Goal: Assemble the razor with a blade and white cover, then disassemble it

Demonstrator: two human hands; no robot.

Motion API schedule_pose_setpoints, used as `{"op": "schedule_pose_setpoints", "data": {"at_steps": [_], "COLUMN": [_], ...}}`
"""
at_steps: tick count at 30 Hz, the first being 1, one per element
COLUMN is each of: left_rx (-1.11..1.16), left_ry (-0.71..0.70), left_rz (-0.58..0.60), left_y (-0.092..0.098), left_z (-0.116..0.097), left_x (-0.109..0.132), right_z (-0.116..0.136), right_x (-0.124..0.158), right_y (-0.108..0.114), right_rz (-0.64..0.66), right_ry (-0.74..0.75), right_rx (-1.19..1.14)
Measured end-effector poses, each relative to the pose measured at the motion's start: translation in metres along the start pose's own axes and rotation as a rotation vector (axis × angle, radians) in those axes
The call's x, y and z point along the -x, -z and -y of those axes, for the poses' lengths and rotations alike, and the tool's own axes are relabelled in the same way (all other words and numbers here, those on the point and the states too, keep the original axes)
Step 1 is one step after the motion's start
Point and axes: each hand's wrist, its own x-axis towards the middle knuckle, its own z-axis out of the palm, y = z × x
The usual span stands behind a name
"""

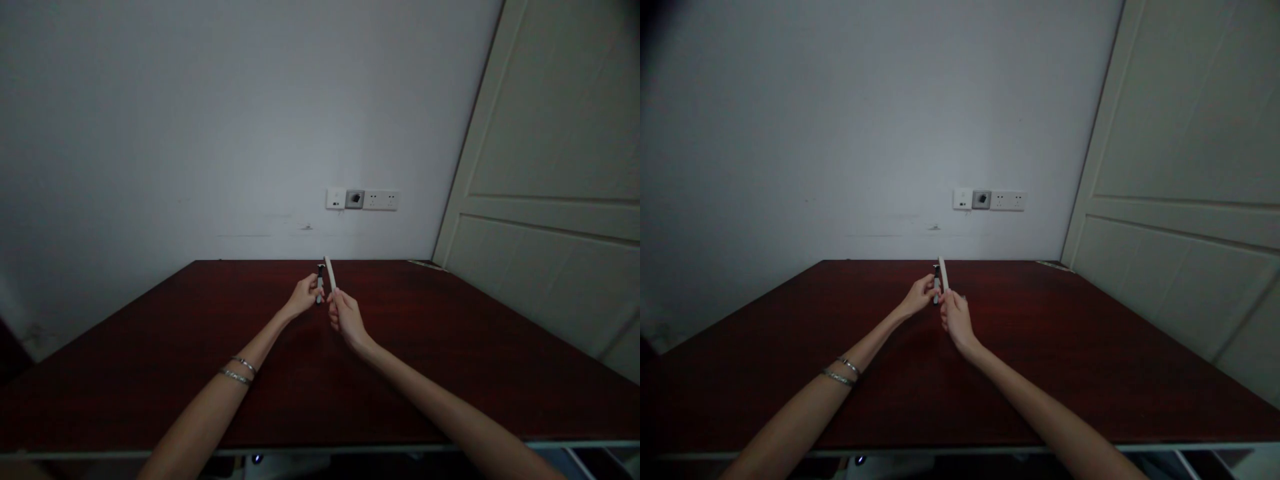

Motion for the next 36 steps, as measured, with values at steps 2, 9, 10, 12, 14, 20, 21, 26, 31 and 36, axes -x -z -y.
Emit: {"op": "schedule_pose_setpoints", "data": {"at_steps": [2, 9, 10, 12, 14, 20, 21, 26, 31, 36], "left_rx": [-0.012, -0.008, -0.01, -0.014, -0.017, 0.002, 0.003, 0.008, 0.011, -0.002], "left_ry": [-0.023, -0.008, -0.011, -0.025, -0.03, 0.024, 0.018, -0.02, 0.022, -0.028], "left_rz": [-0.004, 0.008, 0.013, 0.017, 0.01, -0.001, 0.006, 0.007, 0.017, 0.04], "left_y": [0.0, 0.004, 0.004, 0.004, 0.004, 0.005, 0.005, 0.006, 0.008, 0.005], "left_z": [-0.002, 0.003, 0.003, 0.003, 0.001, -0.004, -0.004, -0.002, 0.0, 0.0], "left_x": [0.0, -0.001, -0.001, -0.001, -0.001, 0.0, 0.0, -0.002, -0.001, 0.0], "right_z": [0.003, -0.005, -0.004, -0.002, -0.002, -0.007, -0.006, -0.006, -0.003, -0.002], "right_x": [-0.003, -0.001, -0.002, -0.006, -0.008, -0.008, -0.009, -0.009, -0.005, -0.002], "right_y": [0.0, 0.005, 0.004, 0.002, 0.0, 0.0, -0.001, -0.003, -0.003, -0.004], "right_rz": [-0.01, -0.029, -0.031, -0.052, -0.083, -0.084, -0.091, -0.094, -0.073, -0.104], "right_ry": [0.013, -0.021, -0.004, 0.024, 0.028, 0.025, 0.049, 0.039, 0.036, 0.022], "right_rx": [0.017, 0.055, 0.045, 0.041, 0.062, 0.081, 0.073, 0.083, 0.071, 0.073]}}
